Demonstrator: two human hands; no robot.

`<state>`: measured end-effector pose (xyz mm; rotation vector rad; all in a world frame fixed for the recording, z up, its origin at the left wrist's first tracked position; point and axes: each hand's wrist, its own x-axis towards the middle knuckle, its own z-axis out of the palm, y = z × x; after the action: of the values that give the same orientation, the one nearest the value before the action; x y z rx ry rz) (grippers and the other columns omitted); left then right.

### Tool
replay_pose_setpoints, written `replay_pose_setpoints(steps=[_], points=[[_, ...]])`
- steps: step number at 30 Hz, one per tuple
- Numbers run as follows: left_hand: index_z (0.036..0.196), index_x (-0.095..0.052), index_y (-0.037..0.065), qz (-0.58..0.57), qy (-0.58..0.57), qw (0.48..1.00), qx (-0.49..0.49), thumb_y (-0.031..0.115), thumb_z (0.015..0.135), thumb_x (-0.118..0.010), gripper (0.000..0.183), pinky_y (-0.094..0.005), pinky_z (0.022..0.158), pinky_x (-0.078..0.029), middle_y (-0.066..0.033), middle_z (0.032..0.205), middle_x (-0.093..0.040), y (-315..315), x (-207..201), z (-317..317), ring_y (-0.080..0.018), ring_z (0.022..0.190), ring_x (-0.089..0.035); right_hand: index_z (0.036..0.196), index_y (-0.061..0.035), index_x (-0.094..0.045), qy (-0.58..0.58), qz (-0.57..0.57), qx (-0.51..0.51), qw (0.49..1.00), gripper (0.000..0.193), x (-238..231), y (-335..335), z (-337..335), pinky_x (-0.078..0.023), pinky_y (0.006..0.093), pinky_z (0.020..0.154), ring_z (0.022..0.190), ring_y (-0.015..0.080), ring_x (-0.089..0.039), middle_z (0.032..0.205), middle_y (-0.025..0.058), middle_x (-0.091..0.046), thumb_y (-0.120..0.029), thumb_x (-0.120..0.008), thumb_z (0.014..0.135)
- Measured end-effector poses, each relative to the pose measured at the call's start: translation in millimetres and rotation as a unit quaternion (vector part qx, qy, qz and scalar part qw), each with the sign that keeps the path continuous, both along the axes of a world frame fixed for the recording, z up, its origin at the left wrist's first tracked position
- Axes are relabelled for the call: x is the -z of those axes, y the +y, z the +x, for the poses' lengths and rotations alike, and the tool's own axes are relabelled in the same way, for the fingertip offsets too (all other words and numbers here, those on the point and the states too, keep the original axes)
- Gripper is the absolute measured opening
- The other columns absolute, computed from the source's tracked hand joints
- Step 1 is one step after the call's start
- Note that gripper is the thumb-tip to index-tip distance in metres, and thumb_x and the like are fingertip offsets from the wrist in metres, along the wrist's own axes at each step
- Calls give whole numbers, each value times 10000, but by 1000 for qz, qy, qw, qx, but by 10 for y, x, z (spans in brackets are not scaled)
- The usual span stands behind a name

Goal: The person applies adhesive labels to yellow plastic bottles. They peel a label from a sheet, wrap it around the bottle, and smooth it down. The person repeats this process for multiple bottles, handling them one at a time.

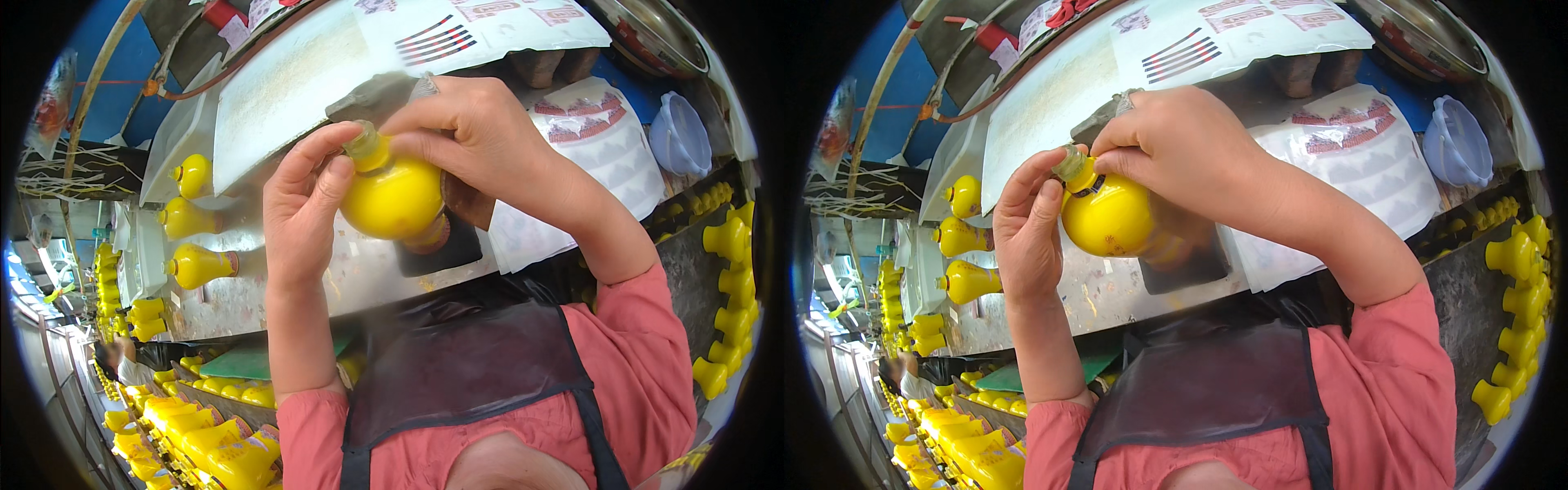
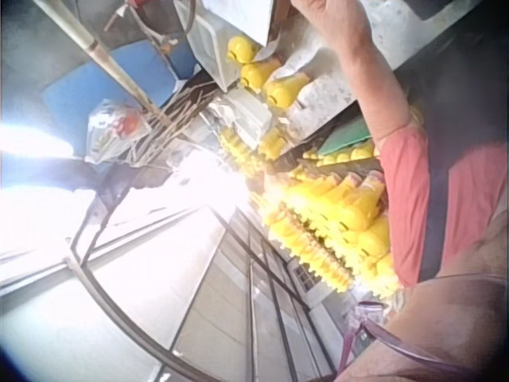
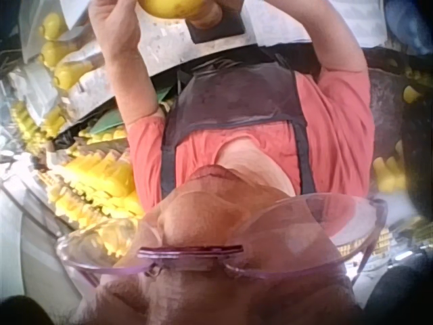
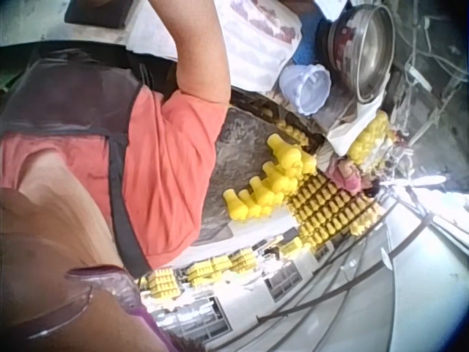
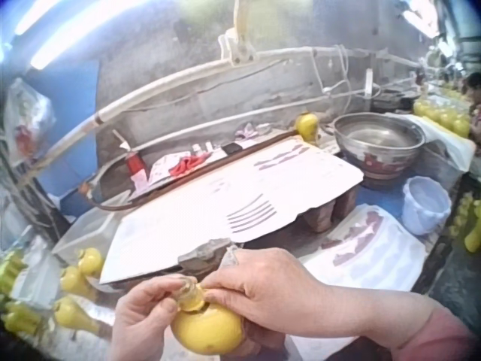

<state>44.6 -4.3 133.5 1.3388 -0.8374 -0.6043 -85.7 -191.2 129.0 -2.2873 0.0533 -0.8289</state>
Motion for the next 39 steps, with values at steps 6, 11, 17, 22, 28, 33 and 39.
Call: replay_pose_setpoints(steps=[6, 11, 17, 22, 28, 33, 39], points=[[1358, -650, 8, 17, -7, 1000, -7, 3, 946, -687, 414, -304, 1039, -479, -66, 1293, -691, -40, 64, 87, -134, 1169, -620, 924, -95, -760, -54, -86, 2, 995, 92, -13, -26, 91, -503, 364, 595, 663, 277, -650, 728, 106, -651, -166, -762, 865], [1356, -655, 10, 23, -16, 999, -24, -16, 912, -722, 451, -297, 1023, -494, -61, 1291, -695, -98, 112, 121, -124, 1156, -624, 904, -80, -748, -71, -87, 4, 994, 96, 20, -50, 161, -517, 363, 600, 656, 276, -658, 737, 103, -666, -160, -771, 855], [1342, -667, 11, 27, -17, 999, -19, -13, 897, -742, 452, -295, 1004, -507, -60, 1259, -707, -116, 108, 144, -120, 1126, -637, 888, -45, -749, -70, -36, -5, 997, 78, 39, -56, 171, -530, 336, 604, 660, 258, -680, 765, 109, -695, -108, -771, 848], [1323, -679, 10, 28, -13, 999, -12, -15, 887, -748, 442, -295, 997, -508, -63, 1235, -712, -135, 83, 138, -126, 1124, -638, 890, -34, -746, -63, -9, -7, 998, 79, 33, -42, 159, -525, 322, 601, 655, 234, -680, 763, 106, -692, -90, -779, 844], [1246, -685, -2, 46, -39, 998, -27, -19, 860, -752, 393, -299, 1003, -489, -68, 1201, -712, -160, 9, 102, -136, 1103, -633, 890, -23, -741, -51, 40, -15, 998, 82, 45, -13, 143, -491, 272, 582, 629, 146, -632, 759, 76, -682, -86, -779, 853], [1229, -662, -4, 52, -49, 997, -24, 0, 853, -758, 389, -294, 987, -488, -67, 1180, -703, -178, -52, 81, -135, 1077, -629, 897, -19, -734, -55, 86, -41, 994, 71, 81, -40, 175, -477, 257, 596, 670, 88, -607, 795, 43, -676, -72, -769, 863], [1231, -653, -3, 42, 22, 999, 3, -8, 857, -750, 387, -295, 988, -494, -84, 1177, -704, -197, -72, 95, -139, 1085, -626, 909, -10, -726, -15, 122, -59, 991, 66, 94, -89, 152, -431, 216, 595, 691, 41, -555, 851, 12, -680, -41, -761, 863]])
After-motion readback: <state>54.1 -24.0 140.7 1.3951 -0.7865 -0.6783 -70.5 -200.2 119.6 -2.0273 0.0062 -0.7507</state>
